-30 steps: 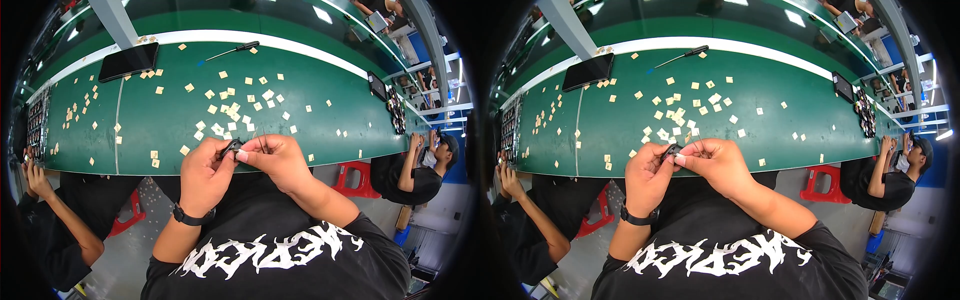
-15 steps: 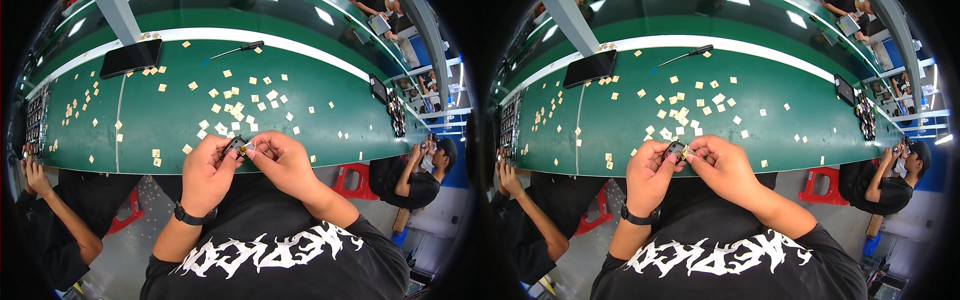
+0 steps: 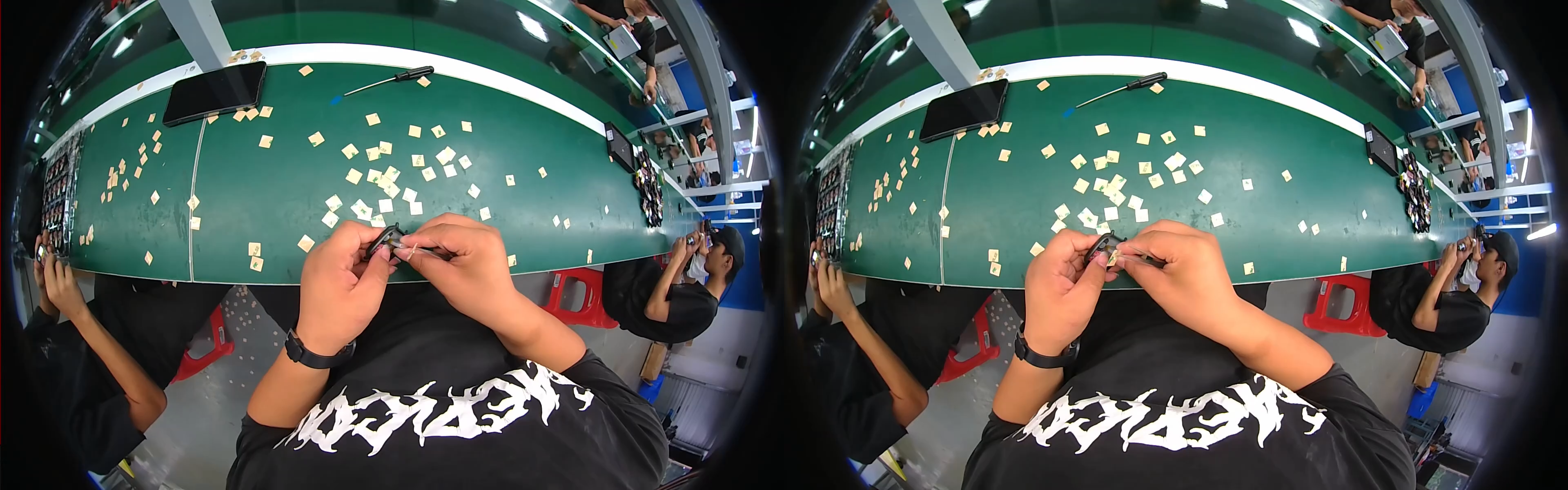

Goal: Assembling small electronic components for smartwatches on a factory production line.

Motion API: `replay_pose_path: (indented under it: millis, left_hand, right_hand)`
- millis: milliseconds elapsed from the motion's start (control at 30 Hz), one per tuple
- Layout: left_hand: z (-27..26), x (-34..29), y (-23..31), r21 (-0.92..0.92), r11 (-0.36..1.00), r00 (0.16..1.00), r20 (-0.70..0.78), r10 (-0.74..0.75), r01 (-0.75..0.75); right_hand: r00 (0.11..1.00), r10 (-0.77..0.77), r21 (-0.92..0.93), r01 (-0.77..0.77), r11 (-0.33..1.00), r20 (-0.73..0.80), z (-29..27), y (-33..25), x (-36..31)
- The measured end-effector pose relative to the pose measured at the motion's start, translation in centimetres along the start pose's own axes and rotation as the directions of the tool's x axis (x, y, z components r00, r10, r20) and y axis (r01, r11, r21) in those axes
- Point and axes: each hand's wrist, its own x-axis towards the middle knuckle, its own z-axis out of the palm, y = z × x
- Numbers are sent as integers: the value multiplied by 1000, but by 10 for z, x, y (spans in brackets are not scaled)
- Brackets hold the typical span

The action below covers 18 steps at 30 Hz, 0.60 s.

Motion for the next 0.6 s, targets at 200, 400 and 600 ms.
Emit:
replay_pose_path:
  millis: [200,400,600]
  left_hand:
    - [-5,0,-4,59,997,999,34,41,-43]
    - [-13,2,-1,76,995,992,119,49,-58]
    - [-19,3,1,-53,998,983,180,22,-13]
  right_hand:
    - [974,199,68,-207,976,108,-1,-9,7]
    - [962,257,96,-266,959,97,1,-8,11]
    - [946,318,329,-320,888,62,7,-3,15]
